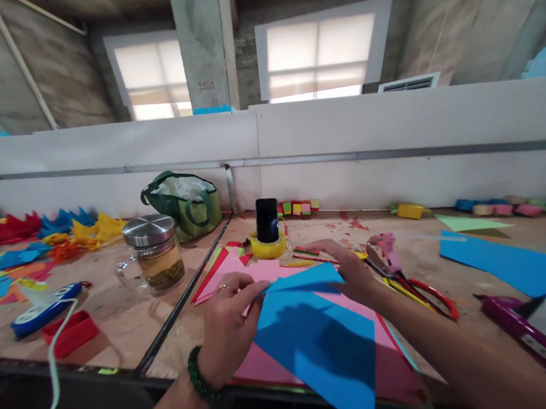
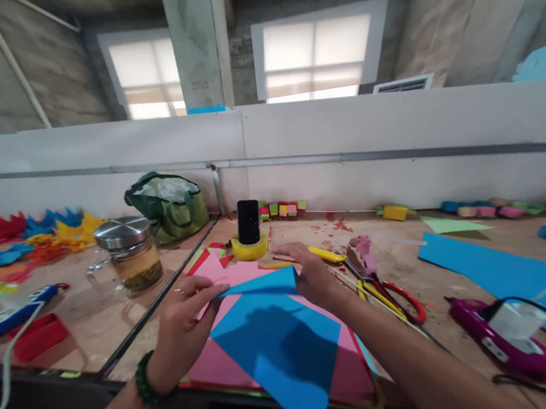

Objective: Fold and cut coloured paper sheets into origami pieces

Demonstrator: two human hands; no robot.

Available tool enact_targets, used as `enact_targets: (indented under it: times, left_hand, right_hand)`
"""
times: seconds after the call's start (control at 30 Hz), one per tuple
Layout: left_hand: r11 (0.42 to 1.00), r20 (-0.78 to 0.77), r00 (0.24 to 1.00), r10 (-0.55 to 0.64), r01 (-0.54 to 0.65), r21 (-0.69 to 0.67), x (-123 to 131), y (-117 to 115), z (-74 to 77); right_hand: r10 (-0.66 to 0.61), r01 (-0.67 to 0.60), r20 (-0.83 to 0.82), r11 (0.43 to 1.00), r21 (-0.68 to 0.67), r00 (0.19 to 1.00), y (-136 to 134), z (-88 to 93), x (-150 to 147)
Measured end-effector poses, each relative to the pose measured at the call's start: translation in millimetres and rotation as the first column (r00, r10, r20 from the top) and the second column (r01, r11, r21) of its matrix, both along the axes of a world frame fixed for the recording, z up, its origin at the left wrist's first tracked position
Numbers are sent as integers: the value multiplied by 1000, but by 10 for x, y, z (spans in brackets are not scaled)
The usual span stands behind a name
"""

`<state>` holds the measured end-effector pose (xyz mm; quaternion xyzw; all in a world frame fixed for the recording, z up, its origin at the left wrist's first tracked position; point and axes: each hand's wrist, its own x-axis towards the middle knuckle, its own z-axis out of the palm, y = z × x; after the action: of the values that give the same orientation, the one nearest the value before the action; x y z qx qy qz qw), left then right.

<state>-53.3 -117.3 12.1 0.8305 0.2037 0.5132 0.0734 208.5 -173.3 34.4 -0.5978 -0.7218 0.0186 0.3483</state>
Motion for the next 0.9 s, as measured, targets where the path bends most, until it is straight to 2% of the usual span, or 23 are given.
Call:
enact_targets:
  times: [0.07, 0.1, 0.17, 0.23, 0.33, 0.4, 0.5, 0.6, 0.67, 0.73, 0.8, 0.9]
  left_hand:
    - [970, -20, 998, -54, 57, 235, -34, -23, 126]
    - [946, -51, 995, -82, 94, 311, -50, -34, 167]
    - [911, -169, 974, -153, 205, 358, -67, -50, 183]
    - [900, -334, 912, -240, 338, 277, -54, -60, 113]
    - [887, -551, 743, -380, 461, 9, 0, -59, -63]
    - [881, -612, 652, -447, 438, -177, 41, -22, -144]
    - [857, -616, 595, -516, 371, -358, 107, 118, -162]
    - [765, -559, 527, -640, 366, -531, 198, 309, -142]
    - [710, -499, 528, -687, 340, -617, 270, 418, -166]
    - [689, -464, 555, -690, 310, -655, 341, 492, -227]
    - [690, -451, 583, -676, 285, -665, 400, 528, -304]
    - [711, -430, 644, -632, 260, -654, 442, 525, -384]
  right_hand:
    - [21, -23, 14, 992, 127, 1000, -94, 74, 9]
    - [48, -58, 58, 981, 185, 997, -149, 85, 19]
    - [119, -166, 200, 958, 235, 972, -275, 39, 27]
    - [193, -252, 326, 956, 149, 925, -415, -86, -5]
    - [277, -255, 333, 961, -109, 901, -629, -321, -131]
    - [270, -218, 271, 954, -205, 924, -749, -437, -225]
    - [178, -142, 140, 961, -236, 974, -866, -512, -310]
    - [80, -83, -22, 966, -245, 997, -918, -527, -313]
    - [-7, -35, -139, 954, -298, 990, -933, -534, -297]
    - [-104, -1, -248, 922, -387, 963, -935, -545, -289]
    - [-204, 37, -318, 886, -461, 926, -928, -561, -297]
    - [-325, 136, -310, 854, -503, 893, -912, -585, -331]
